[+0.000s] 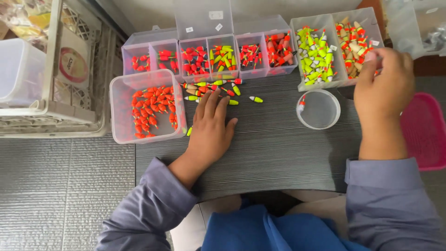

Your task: Assembling fishing floats by manually joining float bodies with their respective stems or tips.

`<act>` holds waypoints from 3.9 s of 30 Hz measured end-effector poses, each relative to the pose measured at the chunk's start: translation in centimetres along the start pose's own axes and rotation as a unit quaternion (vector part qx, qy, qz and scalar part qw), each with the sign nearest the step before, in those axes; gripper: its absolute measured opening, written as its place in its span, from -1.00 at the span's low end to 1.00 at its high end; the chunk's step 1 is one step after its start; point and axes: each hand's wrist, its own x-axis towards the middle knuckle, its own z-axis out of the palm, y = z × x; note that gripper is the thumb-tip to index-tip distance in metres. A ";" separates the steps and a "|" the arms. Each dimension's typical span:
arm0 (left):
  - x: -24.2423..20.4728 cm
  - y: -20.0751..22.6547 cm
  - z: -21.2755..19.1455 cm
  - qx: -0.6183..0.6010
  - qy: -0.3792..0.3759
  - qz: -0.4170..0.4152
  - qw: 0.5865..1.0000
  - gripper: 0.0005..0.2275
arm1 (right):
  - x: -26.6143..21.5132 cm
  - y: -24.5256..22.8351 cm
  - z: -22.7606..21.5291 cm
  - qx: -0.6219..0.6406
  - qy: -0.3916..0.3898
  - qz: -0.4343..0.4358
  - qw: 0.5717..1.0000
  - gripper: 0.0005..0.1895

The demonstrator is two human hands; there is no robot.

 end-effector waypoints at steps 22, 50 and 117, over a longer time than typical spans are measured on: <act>-0.6 1.1 0.1 0.151 -0.009 0.051 0.987 -0.47 | -0.5 -21.8 4.8 0.162 -0.162 -0.193 0.954 -0.78; -0.3 0.1 2.3 -0.055 0.153 0.101 0.981 -0.93 | -4.6 -19.3 0.4 0.442 -0.162 -0.084 0.878 -0.80; 0.5 1.7 -1.7 -0.203 0.076 0.027 0.976 -0.84 | -4.9 -20.1 0.1 0.442 -0.125 -0.129 0.879 -0.78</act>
